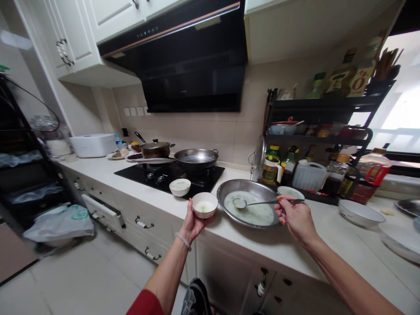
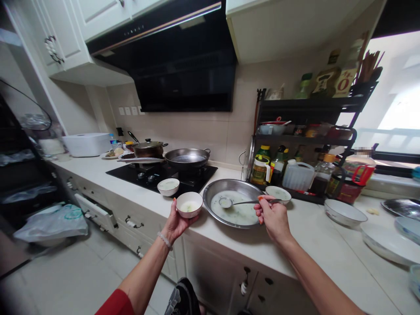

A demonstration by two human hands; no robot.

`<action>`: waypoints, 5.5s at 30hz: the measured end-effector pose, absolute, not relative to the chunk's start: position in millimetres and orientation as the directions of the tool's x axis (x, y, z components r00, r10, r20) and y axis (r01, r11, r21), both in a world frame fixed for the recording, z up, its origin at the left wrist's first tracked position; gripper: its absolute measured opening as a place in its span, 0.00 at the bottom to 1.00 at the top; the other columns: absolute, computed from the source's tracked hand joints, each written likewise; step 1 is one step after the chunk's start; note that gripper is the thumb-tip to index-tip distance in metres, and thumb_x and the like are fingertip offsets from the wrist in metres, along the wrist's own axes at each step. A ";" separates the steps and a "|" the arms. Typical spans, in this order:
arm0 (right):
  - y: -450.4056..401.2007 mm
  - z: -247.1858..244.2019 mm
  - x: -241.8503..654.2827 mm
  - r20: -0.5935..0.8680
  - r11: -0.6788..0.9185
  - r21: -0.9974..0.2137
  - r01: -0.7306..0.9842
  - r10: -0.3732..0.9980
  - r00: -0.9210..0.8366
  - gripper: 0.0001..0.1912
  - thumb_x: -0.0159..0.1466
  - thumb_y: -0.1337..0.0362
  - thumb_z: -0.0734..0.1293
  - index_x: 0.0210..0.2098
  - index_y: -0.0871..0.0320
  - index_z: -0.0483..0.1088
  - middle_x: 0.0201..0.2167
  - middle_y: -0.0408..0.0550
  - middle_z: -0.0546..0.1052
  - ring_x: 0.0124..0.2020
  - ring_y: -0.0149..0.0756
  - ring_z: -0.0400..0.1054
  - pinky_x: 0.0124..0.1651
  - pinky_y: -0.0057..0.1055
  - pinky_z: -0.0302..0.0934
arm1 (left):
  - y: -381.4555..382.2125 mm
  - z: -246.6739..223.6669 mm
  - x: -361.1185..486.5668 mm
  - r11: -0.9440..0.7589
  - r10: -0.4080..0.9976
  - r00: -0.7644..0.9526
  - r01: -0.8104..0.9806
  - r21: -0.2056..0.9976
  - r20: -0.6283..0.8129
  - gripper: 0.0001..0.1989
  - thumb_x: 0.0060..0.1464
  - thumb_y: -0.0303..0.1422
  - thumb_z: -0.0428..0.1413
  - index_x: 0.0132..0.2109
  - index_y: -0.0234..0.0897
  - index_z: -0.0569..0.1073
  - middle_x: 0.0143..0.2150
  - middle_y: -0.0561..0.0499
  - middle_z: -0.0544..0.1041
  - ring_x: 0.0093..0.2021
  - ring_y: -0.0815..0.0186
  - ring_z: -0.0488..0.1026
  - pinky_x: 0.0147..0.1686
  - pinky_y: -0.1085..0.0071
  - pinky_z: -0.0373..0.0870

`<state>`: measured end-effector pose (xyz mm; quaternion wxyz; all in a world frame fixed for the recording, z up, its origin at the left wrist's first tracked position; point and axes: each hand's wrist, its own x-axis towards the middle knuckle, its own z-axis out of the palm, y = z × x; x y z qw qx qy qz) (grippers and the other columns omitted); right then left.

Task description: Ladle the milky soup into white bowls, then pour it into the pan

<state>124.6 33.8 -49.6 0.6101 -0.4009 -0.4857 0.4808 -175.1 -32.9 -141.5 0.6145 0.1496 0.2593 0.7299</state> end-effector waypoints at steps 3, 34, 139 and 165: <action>32.1 -43.1 122.8 0.199 0.210 -0.954 -0.215 0.977 0.071 0.24 0.44 0.53 0.77 0.34 0.60 0.69 0.17 0.43 0.73 0.16 0.28 0.61 0.12 0.20 0.52 | -32.9 -142.1 -175.4 -0.112 0.976 -0.197 -0.818 0.564 -0.093 0.34 0.62 0.54 0.45 0.67 0.37 0.59 0.55 0.35 0.75 0.46 0.47 0.77 0.38 0.54 0.76; -7.9 -32.2 77.1 0.526 0.521 -0.849 -0.081 0.822 -0.219 0.20 0.59 0.47 0.70 0.41 0.56 0.72 0.23 0.46 0.74 0.18 0.32 0.65 0.15 0.26 0.59 | -32.1 -143.7 -175.3 -0.093 0.985 -0.155 -0.844 0.528 -0.074 0.36 0.62 0.55 0.46 0.68 0.37 0.59 0.55 0.34 0.75 0.50 0.48 0.76 0.43 0.54 0.76; 41.0 -64.1 122.6 0.474 0.482 -0.855 0.190 0.876 -0.088 0.28 0.56 0.39 0.67 0.38 0.59 0.69 0.20 0.46 0.73 0.14 0.30 0.62 0.13 0.26 0.56 | -34.4 -140.7 -173.9 -0.117 0.973 -0.210 -0.812 0.572 -0.099 0.34 0.63 0.53 0.45 0.68 0.37 0.59 0.55 0.36 0.75 0.46 0.48 0.77 0.39 0.54 0.77; 43.4 -65.1 132.9 0.324 0.323 -0.945 0.051 0.946 0.002 0.26 0.50 0.45 0.71 0.37 0.61 0.69 0.17 0.44 0.72 0.13 0.29 0.60 0.12 0.26 0.55 | -34.9 -140.2 -173.9 -0.110 0.978 -0.189 -0.825 0.555 -0.087 0.35 0.62 0.54 0.45 0.68 0.37 0.59 0.56 0.35 0.75 0.48 0.48 0.77 0.41 0.54 0.76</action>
